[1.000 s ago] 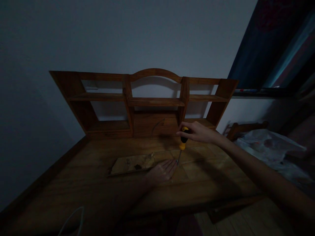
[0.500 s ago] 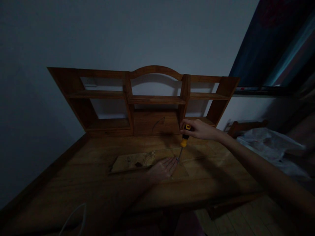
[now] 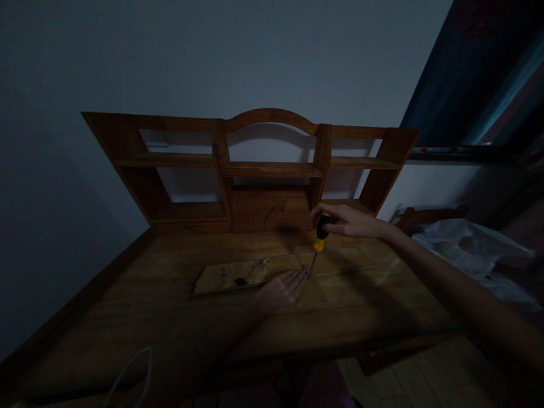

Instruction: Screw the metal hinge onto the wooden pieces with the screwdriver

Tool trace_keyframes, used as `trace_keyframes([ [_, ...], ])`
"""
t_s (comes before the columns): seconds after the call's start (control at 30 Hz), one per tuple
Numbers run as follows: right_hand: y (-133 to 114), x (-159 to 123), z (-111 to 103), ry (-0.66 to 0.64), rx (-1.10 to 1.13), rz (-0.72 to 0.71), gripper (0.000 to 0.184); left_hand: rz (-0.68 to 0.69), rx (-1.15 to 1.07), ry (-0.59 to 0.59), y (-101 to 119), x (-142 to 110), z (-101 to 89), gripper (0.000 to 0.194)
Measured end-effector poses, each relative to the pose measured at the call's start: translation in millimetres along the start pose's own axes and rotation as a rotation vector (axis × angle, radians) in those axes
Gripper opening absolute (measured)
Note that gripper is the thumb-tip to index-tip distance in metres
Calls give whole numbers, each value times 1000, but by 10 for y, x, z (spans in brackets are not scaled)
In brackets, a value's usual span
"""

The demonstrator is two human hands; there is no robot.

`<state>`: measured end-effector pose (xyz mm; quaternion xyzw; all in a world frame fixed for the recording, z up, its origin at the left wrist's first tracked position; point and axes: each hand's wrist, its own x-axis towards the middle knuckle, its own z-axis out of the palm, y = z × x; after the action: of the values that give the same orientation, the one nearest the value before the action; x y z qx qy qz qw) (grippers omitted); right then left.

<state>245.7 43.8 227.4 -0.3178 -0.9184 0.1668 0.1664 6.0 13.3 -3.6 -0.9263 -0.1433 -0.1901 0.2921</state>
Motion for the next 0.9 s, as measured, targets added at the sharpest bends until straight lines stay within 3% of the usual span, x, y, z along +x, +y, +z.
trace_keyframes([
  [0.17, -12, 8, 10, 74, -254, 159, 36, 19, 79, -4, -1, -8, -6, 41],
  [0.37, 29, -5, 6, 17, -33, 4, 25, 9, 47, -12, 1, -6, -15, 41],
  [0.57, 65, -27, 32, 137, -162, 61, 30, -16, 3, -44, -5, 17, -62, 41],
  [0.73, 141, -173, -13, 205, -178, 116, 35, -24, -2, 26, -25, 23, -78, 40],
  [0.9, 204, -251, 1, 188, -212, 158, 38, -20, -39, 22, -21, 25, -84, 41],
])
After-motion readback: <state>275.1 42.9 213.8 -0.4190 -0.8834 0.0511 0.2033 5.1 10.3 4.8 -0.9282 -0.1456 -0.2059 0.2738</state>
